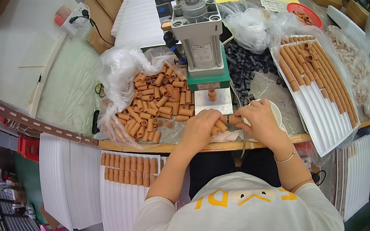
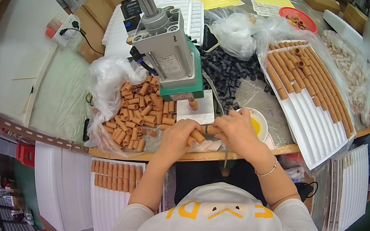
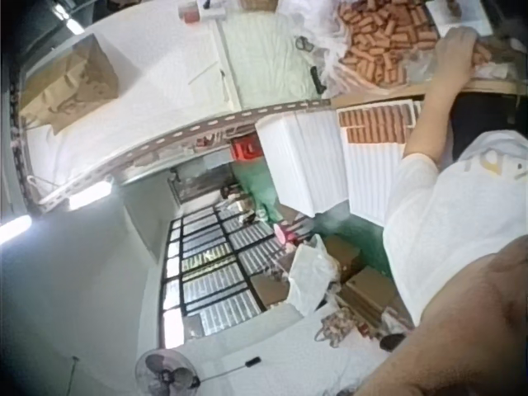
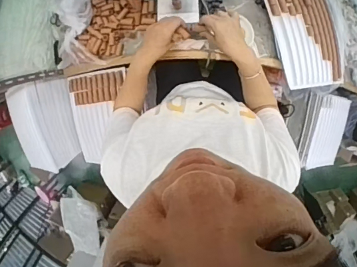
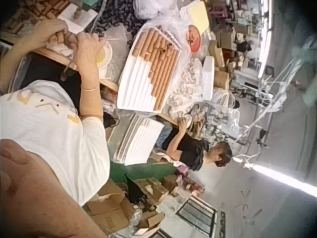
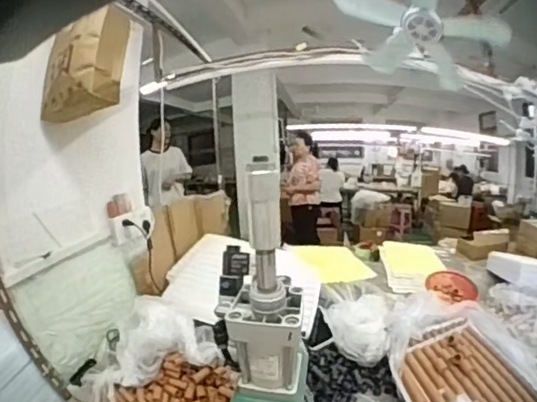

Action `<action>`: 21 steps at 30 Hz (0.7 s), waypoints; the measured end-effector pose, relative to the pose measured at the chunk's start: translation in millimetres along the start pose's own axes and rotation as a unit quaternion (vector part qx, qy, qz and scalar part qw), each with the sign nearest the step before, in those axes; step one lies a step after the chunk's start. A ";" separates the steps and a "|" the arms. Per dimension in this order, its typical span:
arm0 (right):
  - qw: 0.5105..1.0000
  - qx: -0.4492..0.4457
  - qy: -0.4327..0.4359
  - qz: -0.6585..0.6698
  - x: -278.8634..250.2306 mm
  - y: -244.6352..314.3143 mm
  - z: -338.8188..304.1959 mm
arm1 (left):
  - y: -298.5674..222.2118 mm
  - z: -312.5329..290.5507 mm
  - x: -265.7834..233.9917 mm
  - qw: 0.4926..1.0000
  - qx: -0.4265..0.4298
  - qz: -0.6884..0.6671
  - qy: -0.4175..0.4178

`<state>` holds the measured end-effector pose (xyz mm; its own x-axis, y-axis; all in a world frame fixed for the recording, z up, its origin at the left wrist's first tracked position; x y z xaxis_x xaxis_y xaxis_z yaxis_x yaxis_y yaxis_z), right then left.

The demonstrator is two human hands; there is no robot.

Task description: Applying glue to small cylindrical wraps and organizing them into trays within a factory setting.

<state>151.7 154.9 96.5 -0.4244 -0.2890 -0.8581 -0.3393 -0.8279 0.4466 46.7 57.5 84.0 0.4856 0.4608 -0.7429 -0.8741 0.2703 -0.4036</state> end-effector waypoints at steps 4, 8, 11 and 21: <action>0.999 -0.012 0.003 -0.041 14.3 11.0 -4.1 | -13.2 2.4 0.8 1.000 0.025 -0.010 0.011; 0.998 0.039 0.033 0.036 21.9 -6.5 3.2 | 27.3 -19.9 5.2 0.962 -0.135 -0.211 -0.113; 0.977 0.129 0.007 0.171 34.0 -35.4 27.7 | 74.8 -35.5 -7.2 0.935 -0.183 -0.155 -0.261; 0.986 0.152 -0.001 0.067 88.6 -33.2 96.1 | 131.8 -4.7 13.5 0.967 -0.220 -0.075 -0.104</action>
Point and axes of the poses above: each hand's wrist, its own z-axis towards the middle knuckle, its own x-axis out of the palm, y = z × x, the point moved 8 cm from there along z, towards the middle knuckle, and after that the axes turned 15 degrees about x, right-handed, at the moved point
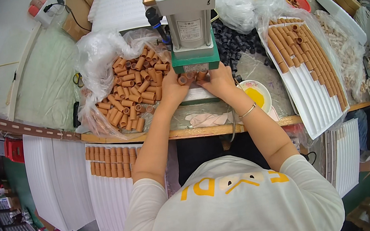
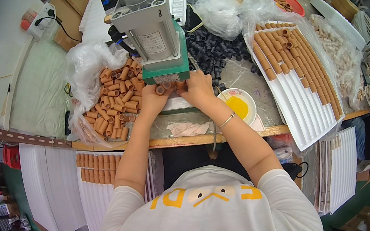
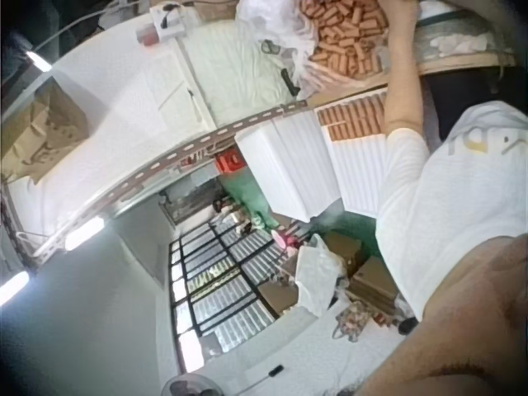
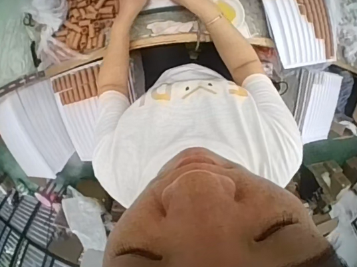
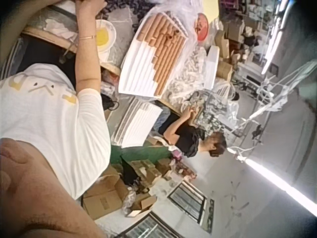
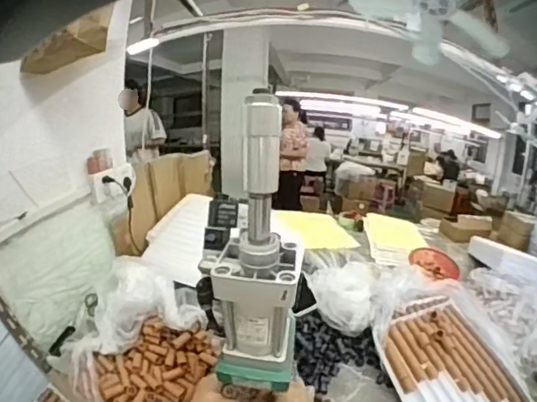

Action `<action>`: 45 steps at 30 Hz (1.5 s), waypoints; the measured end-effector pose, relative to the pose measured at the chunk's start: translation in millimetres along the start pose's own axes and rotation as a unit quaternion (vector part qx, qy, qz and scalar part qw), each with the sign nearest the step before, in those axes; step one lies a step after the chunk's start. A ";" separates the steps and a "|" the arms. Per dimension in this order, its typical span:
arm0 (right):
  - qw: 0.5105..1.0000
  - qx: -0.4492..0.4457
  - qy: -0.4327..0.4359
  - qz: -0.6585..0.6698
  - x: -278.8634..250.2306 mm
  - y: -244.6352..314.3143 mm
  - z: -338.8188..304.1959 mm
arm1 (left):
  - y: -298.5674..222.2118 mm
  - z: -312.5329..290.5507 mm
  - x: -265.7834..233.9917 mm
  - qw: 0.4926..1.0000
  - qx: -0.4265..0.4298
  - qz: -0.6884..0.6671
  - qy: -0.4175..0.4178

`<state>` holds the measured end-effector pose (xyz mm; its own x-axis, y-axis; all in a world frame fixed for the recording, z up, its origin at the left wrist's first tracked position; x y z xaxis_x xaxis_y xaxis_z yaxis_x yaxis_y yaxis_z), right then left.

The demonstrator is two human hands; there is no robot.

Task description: Applying glue to small cylindrical wraps and organizing them into trays within a factory setting.

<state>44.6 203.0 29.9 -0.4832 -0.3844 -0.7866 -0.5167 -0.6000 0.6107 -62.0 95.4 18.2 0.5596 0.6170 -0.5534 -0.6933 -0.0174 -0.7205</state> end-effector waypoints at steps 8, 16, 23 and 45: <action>0.995 -0.048 -0.068 -0.055 -25.7 5.1 -31.7 | -17.8 -34.9 -32.9 0.980 0.045 -0.176 -0.078; 0.951 -0.111 0.136 0.255 -37.3 32.0 -98.4 | -74.5 -86.2 -19.5 0.977 0.053 -0.198 0.064; 0.961 -0.074 0.136 0.230 -27.8 42.1 -121.7 | -87.8 -129.7 -26.4 0.994 -0.042 -0.102 0.005; 0.849 -0.289 0.393 0.201 -20.1 104.7 -194.7 | -81.0 -210.2 -18.0 0.783 -0.075 -0.593 0.173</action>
Point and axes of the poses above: each hand's wrist, its own z-axis towards the middle knuckle, its own x-axis out of the palm, y = z × x, the point moved 8 cm from there along z, towards the middle knuckle, and after that the axes turned 15 degrees about x, right-handed, at the moved point
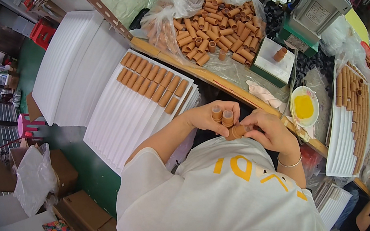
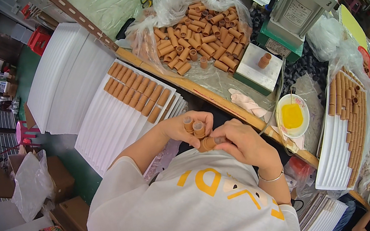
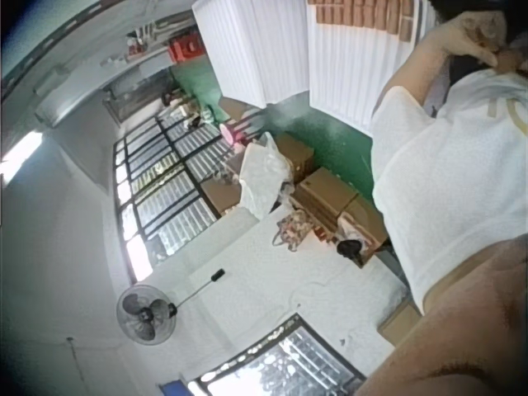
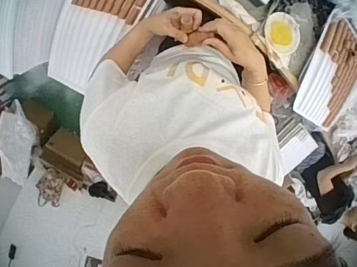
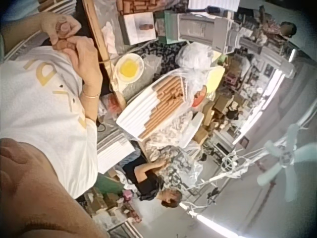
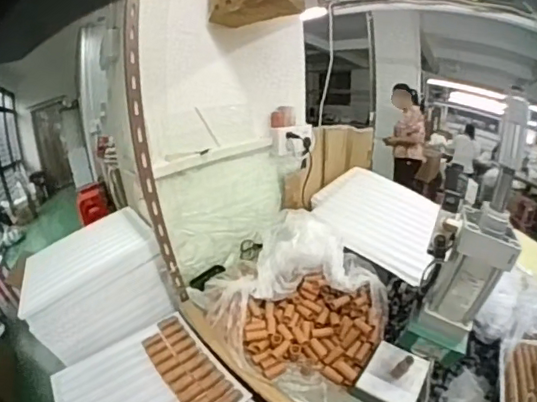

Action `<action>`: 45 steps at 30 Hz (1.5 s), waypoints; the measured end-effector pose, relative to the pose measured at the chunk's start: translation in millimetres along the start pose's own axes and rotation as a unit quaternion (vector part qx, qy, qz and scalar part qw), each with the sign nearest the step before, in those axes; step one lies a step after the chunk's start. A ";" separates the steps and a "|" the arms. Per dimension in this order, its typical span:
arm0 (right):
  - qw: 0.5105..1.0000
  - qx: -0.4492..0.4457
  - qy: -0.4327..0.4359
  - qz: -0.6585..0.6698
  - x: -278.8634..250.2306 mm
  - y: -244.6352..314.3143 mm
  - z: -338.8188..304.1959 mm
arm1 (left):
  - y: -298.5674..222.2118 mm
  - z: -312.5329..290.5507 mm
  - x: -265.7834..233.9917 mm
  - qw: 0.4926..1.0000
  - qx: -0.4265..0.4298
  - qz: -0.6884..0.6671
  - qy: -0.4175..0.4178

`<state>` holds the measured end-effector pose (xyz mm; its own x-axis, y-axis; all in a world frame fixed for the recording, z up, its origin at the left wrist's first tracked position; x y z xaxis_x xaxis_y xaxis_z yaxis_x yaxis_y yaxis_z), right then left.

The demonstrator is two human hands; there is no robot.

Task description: Applying glue to small cylindrical wraps and organizing them into trays within a factory setting.

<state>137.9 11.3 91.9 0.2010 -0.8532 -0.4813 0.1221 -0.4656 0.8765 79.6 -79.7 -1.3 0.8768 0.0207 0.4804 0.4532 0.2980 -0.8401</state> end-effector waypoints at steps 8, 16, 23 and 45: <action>0.991 -0.127 0.019 0.022 0.3 41.5 -6.3 | 13.3 5.8 45.2 0.952 0.024 -0.287 0.101; 0.983 0.103 -0.145 -0.039 -22.2 -33.5 -5.0 | -34.9 23.7 1.3 0.956 0.166 0.238 -0.047; 0.979 0.094 -0.173 -0.057 4.3 -25.3 26.4 | -87.4 -48.2 -26.6 0.754 0.029 0.598 -0.270; 0.986 0.105 -0.113 -0.056 16.3 -40.2 30.4 | -161.4 -342.3 -210.3 0.346 0.022 0.667 -0.660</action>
Point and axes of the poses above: each hand's wrist, its own z-axis towards the middle knuckle, its own x-axis out of the palm, y = z × x, the point moved 8 cm from there along z, towards the middle knuckle, and after that the axes turned 15 degrees about x, right-handed, at the moved point
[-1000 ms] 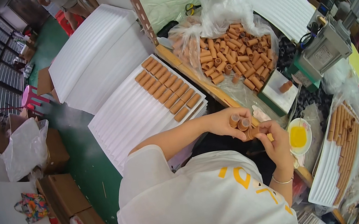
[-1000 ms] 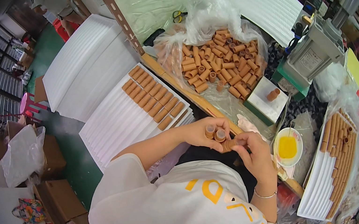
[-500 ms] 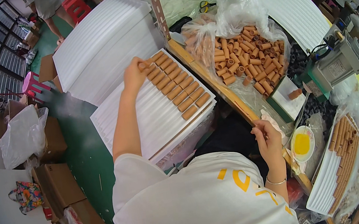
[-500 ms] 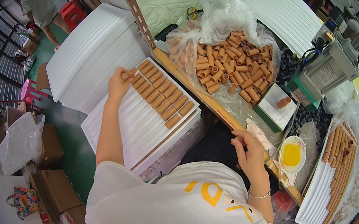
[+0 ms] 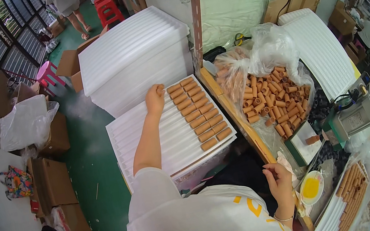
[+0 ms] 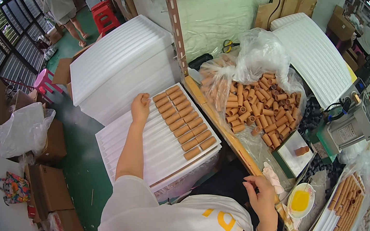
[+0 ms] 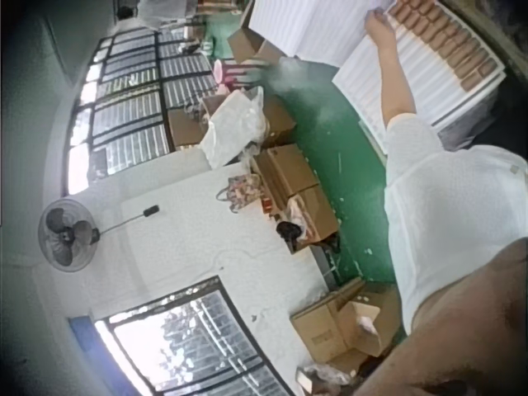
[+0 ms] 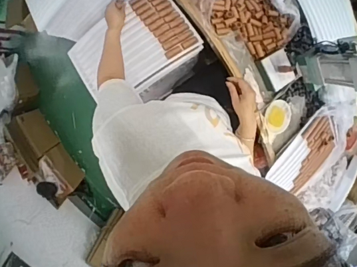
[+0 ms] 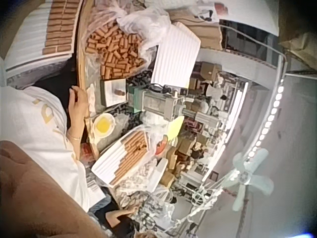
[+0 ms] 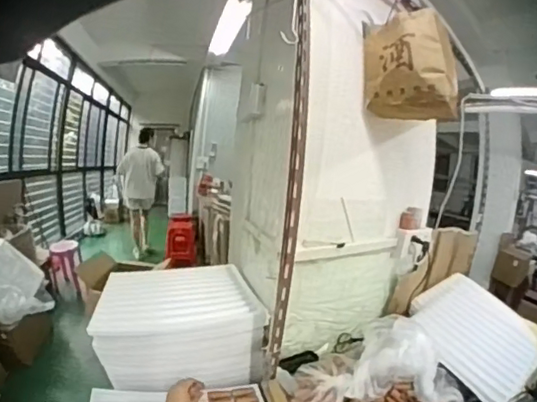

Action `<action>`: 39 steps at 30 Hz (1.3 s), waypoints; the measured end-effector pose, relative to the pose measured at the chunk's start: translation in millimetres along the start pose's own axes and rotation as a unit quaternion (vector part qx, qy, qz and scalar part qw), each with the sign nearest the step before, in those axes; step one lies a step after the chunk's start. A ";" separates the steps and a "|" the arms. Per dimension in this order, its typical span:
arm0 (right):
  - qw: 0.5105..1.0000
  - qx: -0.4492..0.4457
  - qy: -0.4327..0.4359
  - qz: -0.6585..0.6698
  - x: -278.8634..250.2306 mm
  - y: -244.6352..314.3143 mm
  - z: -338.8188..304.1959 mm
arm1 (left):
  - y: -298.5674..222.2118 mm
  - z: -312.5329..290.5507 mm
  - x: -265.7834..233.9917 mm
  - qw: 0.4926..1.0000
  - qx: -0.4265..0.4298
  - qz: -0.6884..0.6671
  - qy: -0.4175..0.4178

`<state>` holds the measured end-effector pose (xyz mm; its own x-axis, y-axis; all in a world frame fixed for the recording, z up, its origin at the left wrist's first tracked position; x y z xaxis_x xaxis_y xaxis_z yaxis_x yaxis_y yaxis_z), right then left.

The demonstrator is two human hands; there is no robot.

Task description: Applying glue to small cylindrical wraps and organizing them into trays within a factory setting.

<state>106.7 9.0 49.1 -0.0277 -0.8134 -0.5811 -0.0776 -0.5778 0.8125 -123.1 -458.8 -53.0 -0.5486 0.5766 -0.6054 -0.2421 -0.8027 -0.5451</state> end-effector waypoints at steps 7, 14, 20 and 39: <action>0.994 0.053 -0.091 0.019 -54.6 -24.6 -16.2 | 6.3 -25.2 12.4 0.996 0.023 0.082 0.032; 0.926 0.072 -0.366 0.054 -245.7 -186.6 -21.4 | 18.3 -25.6 31.2 0.988 -0.047 -0.135 -0.057; 0.941 0.176 -0.273 -0.100 -271.6 -293.4 36.8 | -3.5 -33.5 8.4 0.972 -0.098 -0.166 -0.134; 0.875 0.250 -0.287 -0.300 -250.7 -254.3 18.0 | -325.5 1.5 224.1 0.914 0.201 0.017 0.353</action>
<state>115.5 361.1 -12.7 -0.3170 -0.1244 -0.9402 -0.6716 -0.6705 0.3151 -168.4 -68.5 -10.4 0.0564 0.3916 -0.9184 -0.5867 -0.7313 -0.3479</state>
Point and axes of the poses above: each hand's wrist, its own z-axis towards the middle knuckle, its own x-axis out of the palm, y = z × x, the point moved 8 cm from there along z, towards the middle knuckle, and after that the axes turned 15 degrees about x, right-handed, at the moved point
